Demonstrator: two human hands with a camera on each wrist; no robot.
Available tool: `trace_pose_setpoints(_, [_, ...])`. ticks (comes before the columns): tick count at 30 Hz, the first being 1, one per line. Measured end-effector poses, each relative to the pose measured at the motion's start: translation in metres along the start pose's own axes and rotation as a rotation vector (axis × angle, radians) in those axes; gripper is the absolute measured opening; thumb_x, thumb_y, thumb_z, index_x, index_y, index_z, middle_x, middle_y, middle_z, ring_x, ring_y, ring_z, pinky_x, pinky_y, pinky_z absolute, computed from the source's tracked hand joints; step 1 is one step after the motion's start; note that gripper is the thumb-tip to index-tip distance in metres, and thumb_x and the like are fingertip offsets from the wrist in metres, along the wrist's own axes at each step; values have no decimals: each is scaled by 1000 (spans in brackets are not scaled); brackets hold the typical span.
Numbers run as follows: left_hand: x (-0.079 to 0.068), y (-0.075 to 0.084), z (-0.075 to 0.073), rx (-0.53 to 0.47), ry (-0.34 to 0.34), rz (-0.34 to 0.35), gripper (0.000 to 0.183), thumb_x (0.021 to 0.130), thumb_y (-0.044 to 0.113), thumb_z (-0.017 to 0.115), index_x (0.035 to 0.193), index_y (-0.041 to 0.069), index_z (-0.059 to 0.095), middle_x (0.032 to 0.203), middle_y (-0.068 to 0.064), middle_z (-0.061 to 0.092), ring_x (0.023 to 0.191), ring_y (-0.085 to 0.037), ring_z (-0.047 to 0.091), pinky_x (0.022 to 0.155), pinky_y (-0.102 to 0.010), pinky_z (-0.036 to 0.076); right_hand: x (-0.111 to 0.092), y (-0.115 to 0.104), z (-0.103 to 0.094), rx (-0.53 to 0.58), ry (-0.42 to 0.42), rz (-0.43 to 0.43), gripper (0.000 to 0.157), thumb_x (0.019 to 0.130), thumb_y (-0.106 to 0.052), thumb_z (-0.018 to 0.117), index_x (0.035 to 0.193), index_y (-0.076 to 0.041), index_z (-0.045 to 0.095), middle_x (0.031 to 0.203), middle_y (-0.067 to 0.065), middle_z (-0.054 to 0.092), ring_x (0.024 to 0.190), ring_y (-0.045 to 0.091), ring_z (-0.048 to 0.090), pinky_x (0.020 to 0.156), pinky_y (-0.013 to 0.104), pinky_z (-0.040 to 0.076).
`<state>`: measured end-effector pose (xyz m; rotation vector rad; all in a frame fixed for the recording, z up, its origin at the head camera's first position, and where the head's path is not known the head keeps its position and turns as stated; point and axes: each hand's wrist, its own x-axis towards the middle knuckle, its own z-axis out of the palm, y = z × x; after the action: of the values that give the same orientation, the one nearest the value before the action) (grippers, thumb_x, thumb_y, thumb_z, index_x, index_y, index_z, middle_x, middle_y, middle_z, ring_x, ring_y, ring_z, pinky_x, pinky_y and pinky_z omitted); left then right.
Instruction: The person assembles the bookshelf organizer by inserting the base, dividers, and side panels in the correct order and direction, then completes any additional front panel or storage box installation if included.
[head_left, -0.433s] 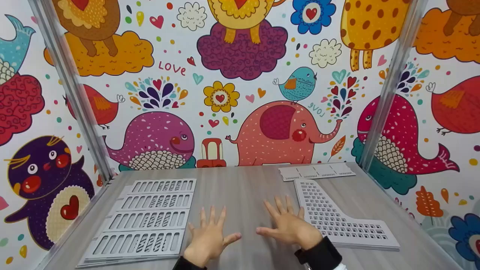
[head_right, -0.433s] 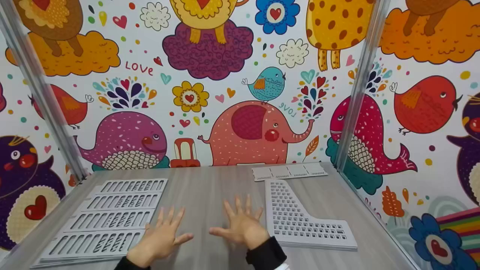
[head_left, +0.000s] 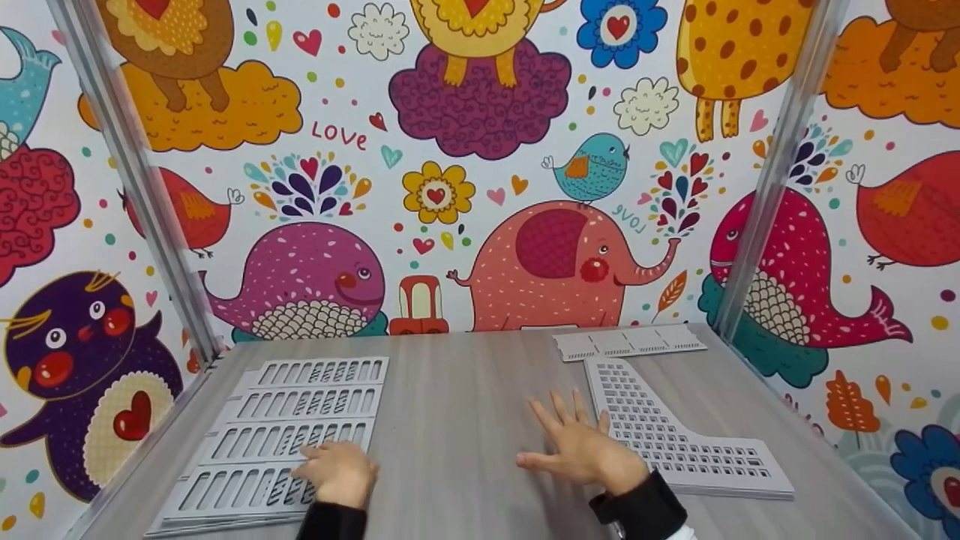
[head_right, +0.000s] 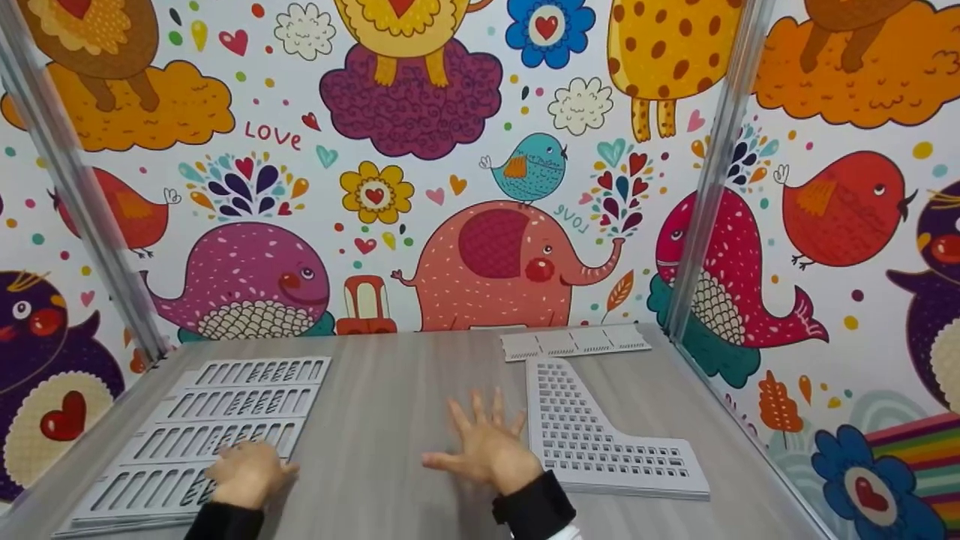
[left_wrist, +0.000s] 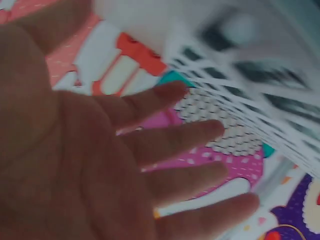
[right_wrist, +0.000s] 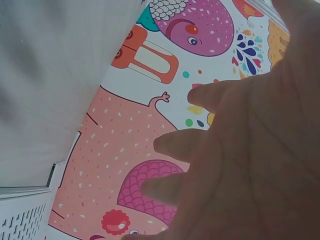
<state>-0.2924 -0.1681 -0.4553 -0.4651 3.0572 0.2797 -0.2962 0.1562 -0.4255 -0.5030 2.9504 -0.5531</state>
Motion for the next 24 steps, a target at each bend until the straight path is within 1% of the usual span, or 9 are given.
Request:
trace_pose_setpoints(2, [5,-6,2,-15,2,-37,73,86,32,76,129,-22,50,133,-49,45,124,-66,46,96,-73,45,0,0,0,-7,0,-2,94,86,-72,59,159,-23,27,167,21,19,152,53,6,107,85,7])
trace_pose_setpoints(4, [8,-9,4,-47,-1,-52,67,84,22,77,126,-22,50,127,-50,48,115,-65,52,90,-70,49,0,0,0,-14,-4,-5,94,85,-72,60,159,-23,27,166,22,19,152,54,6,107,85,7])
trace_pose_setpoints(6, [9,-12,5,-72,11,-58,60,82,14,74,124,-20,50,121,-51,49,108,-64,55,85,-68,51,0,0,1,-26,-5,-7,95,85,-71,61,159,-22,28,166,22,18,151,54,6,107,85,8])
trace_pose_setpoints(9, [9,-14,6,-96,4,-70,62,81,11,73,130,-16,46,117,-52,48,102,-63,56,81,-67,52,0,-1,2,-36,-6,-9,95,84,-68,64,159,-22,28,166,23,16,151,54,6,108,84,7])
trace_pose_setpoints(13, [10,-18,5,-113,-25,-80,69,82,20,79,131,-13,44,117,-49,43,100,-60,57,79,-62,52,0,-1,2,-26,-24,-13,96,83,-65,68,159,-21,29,167,23,15,152,54,4,109,83,6])
trace_pose_setpoints(15, [11,-21,4,-117,-36,-79,72,80,26,82,128,-13,45,117,-47,42,100,-58,57,78,-60,51,0,-1,2,-17,-37,-18,95,84,-62,70,158,-19,30,166,24,16,152,54,4,109,83,6])
trace_pose_setpoints(18, [12,-20,2,-107,-45,-68,76,81,36,82,129,-12,47,121,-48,40,106,-60,53,81,-62,51,0,0,1,-17,-38,-28,93,85,-58,71,158,-16,31,165,25,18,151,55,6,108,83,9])
trace_pose_setpoints(21, [9,-11,-6,-95,-21,-30,79,85,45,76,133,-11,49,124,-49,40,111,-63,50,85,-68,49,1,0,2,-3,-17,-50,91,86,-55,72,157,-13,32,163,28,22,149,58,11,108,83,12])
trace_pose_setpoints(24, [-3,5,-17,-76,33,26,74,87,52,71,128,-8,58,119,-46,49,105,-61,53,81,-69,50,5,-1,7,48,8,-104,90,89,-54,69,157,-9,31,160,32,26,146,59,21,107,82,18])
